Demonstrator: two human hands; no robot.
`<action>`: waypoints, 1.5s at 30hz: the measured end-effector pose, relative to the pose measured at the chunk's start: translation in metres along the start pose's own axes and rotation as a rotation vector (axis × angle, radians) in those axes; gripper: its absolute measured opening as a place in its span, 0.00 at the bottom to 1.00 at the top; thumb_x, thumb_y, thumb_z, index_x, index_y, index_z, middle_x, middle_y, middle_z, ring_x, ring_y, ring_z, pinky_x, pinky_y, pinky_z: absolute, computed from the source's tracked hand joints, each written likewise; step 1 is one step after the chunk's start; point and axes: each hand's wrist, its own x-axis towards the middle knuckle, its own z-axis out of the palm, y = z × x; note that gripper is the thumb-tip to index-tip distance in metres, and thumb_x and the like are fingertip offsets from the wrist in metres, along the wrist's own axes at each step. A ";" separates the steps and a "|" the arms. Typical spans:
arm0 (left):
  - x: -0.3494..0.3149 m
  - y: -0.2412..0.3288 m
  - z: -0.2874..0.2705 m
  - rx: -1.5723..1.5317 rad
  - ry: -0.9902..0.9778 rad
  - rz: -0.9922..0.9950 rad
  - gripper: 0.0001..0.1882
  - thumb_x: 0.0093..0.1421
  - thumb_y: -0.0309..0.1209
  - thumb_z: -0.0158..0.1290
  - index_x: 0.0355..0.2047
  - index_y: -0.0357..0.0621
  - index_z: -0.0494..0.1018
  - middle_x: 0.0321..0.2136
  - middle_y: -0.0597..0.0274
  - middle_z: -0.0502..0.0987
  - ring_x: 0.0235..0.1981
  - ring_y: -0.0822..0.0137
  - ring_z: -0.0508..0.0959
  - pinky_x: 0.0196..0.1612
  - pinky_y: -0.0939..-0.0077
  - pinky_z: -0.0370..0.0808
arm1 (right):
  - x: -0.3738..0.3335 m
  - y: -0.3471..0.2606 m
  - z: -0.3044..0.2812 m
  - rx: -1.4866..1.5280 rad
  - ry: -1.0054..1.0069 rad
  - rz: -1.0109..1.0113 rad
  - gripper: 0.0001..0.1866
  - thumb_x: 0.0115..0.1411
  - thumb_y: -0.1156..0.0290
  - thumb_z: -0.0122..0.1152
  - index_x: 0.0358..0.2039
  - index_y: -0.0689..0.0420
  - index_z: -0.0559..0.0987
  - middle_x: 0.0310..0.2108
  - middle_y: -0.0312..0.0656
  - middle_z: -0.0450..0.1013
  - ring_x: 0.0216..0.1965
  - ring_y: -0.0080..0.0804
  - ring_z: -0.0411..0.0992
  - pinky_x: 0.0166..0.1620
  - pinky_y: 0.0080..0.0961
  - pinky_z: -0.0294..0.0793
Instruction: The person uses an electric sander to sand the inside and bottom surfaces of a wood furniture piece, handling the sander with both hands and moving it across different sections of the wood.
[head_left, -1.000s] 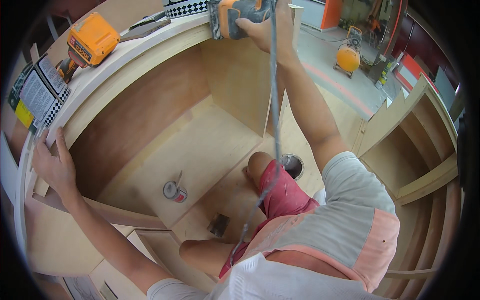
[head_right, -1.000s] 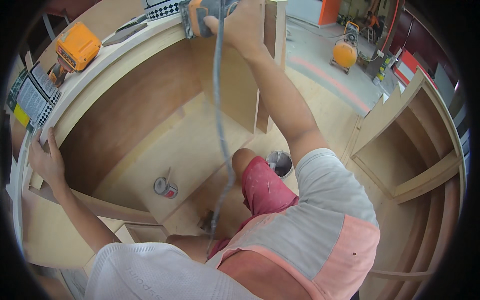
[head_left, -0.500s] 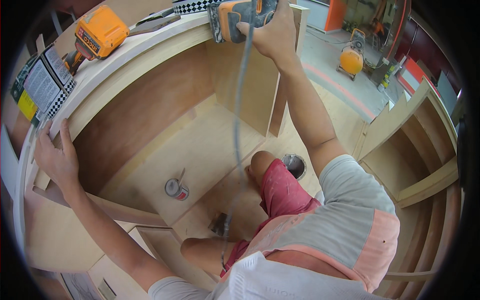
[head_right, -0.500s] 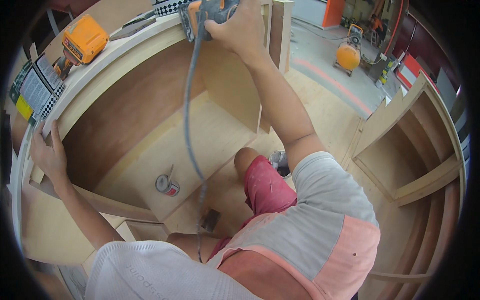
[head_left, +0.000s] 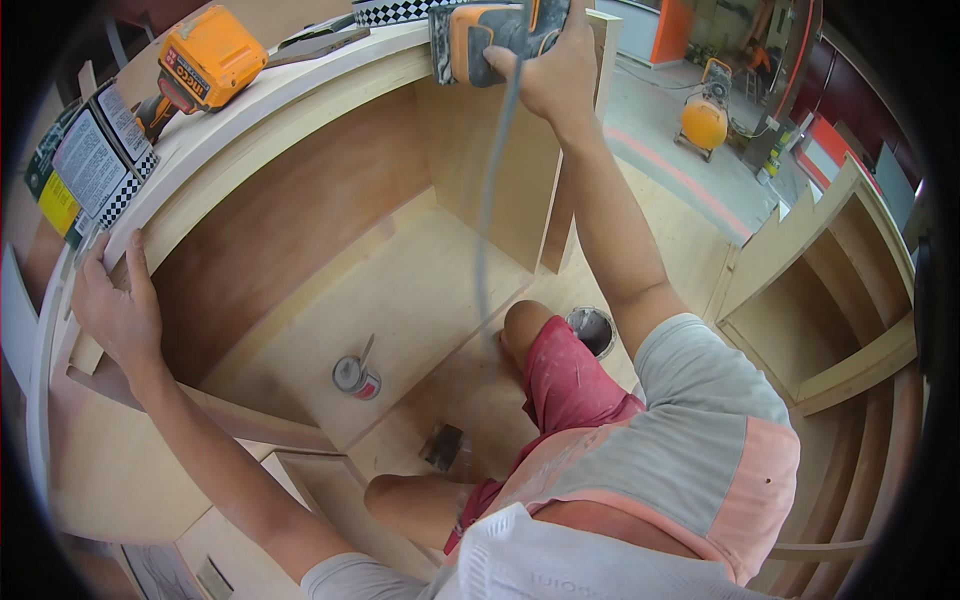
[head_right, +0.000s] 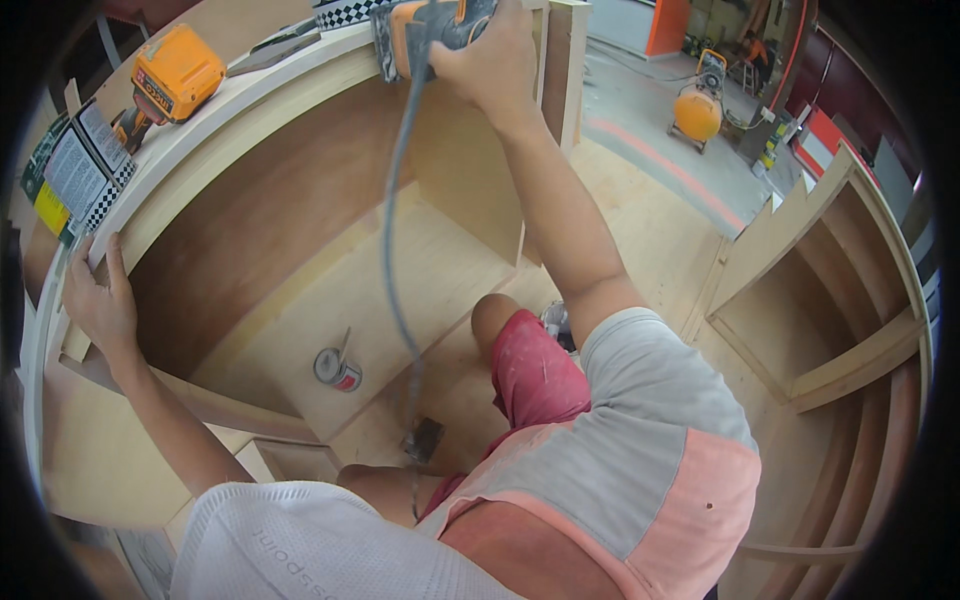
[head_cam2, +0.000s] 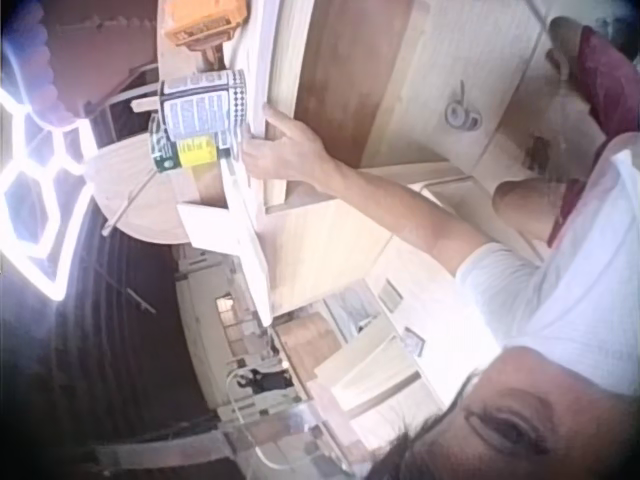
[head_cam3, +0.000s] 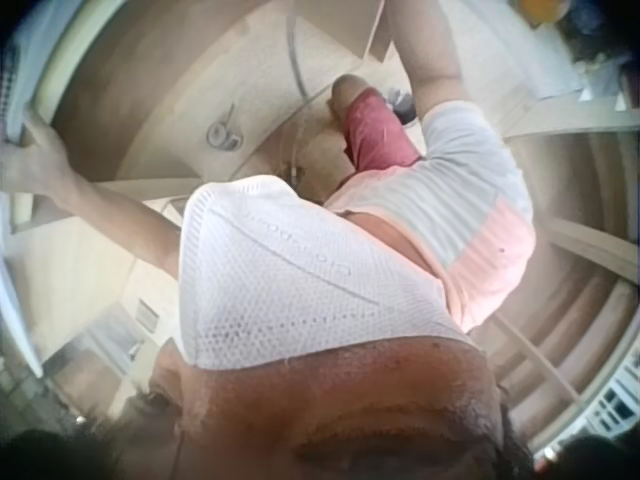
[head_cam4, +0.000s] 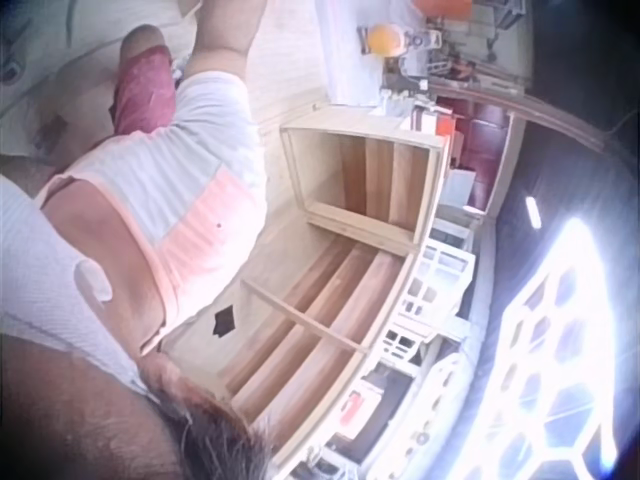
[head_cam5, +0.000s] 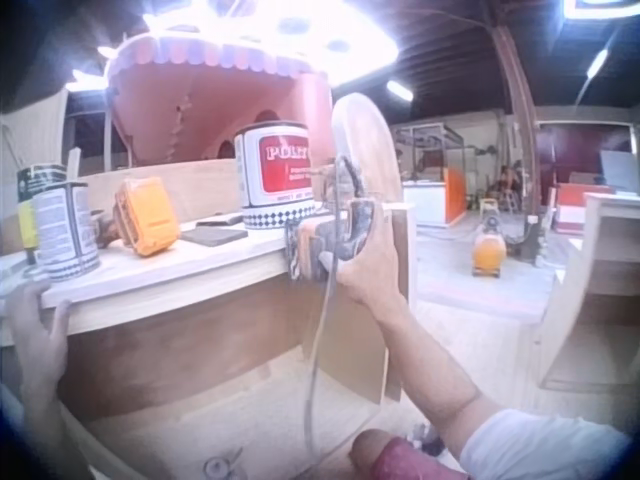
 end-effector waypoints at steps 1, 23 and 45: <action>0.000 -0.001 0.000 0.001 0.000 0.002 0.22 0.58 0.44 0.54 0.41 0.36 0.75 0.39 0.47 0.77 0.42 0.52 0.75 0.48 0.64 0.67 | 0.001 0.000 0.003 -0.055 0.071 -0.051 0.36 0.36 0.69 0.67 0.49 0.59 0.64 0.43 0.50 0.67 0.46 0.48 0.68 0.50 0.38 0.67; -0.001 0.003 -0.004 -0.019 0.003 0.001 0.21 0.57 0.41 0.55 0.42 0.36 0.74 0.38 0.47 0.76 0.41 0.52 0.73 0.47 0.62 0.66 | 0.015 0.050 -0.018 -0.106 0.067 -0.251 0.44 0.36 0.65 0.67 0.56 0.61 0.61 0.43 0.57 0.69 0.47 0.51 0.68 0.51 0.40 0.67; -0.001 -0.004 0.004 -0.019 -0.030 -0.050 0.23 0.58 0.43 0.55 0.42 0.34 0.75 0.39 0.46 0.76 0.42 0.51 0.74 0.48 0.63 0.68 | 0.061 0.090 -0.068 -0.050 -0.026 -0.026 0.34 0.36 0.65 0.67 0.47 0.60 0.68 0.37 0.52 0.71 0.41 0.45 0.70 0.45 0.35 0.69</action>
